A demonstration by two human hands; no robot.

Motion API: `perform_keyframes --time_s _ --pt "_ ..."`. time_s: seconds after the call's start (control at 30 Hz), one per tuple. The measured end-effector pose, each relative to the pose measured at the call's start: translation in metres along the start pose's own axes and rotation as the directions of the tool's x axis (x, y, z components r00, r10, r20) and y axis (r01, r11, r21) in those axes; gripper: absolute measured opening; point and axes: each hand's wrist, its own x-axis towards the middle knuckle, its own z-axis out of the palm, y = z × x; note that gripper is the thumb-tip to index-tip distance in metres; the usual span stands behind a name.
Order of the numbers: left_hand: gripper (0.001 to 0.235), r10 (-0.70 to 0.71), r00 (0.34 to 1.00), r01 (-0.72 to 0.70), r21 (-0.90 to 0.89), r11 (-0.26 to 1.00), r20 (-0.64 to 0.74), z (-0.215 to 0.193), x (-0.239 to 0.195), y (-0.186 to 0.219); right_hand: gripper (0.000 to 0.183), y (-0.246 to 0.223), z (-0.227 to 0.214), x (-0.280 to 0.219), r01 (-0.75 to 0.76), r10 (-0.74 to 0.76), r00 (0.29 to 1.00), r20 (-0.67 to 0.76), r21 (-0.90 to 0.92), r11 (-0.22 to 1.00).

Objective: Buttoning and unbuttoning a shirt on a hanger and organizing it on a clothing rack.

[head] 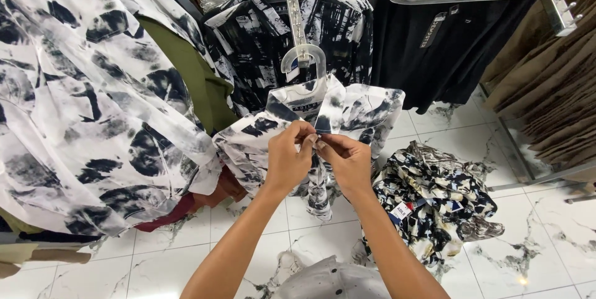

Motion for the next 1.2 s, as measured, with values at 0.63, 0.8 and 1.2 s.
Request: perform_keyframes --time_s 0.63,0.8,1.2 --pt "0.009 -0.291 0.949 0.308 -0.143 0.941 0.123 -0.010 0.010 0.014 0.015 0.020 -0.005 0.009 -0.036 0.037 0.999 -0.012 0.010 0.999" --pt "0.015 -0.325 0.918 0.365 -0.168 0.916 0.227 -0.015 0.011 0.016 0.034 0.036 -0.014 0.013 -0.020 0.020 1.000 -0.015 0.027 0.999" --pt "0.108 0.118 0.989 -0.148 0.700 0.699 0.091 -0.018 0.010 0.002 0.073 -0.007 -0.005 -0.003 -0.139 0.142 0.989 0.026 -0.111 0.984"
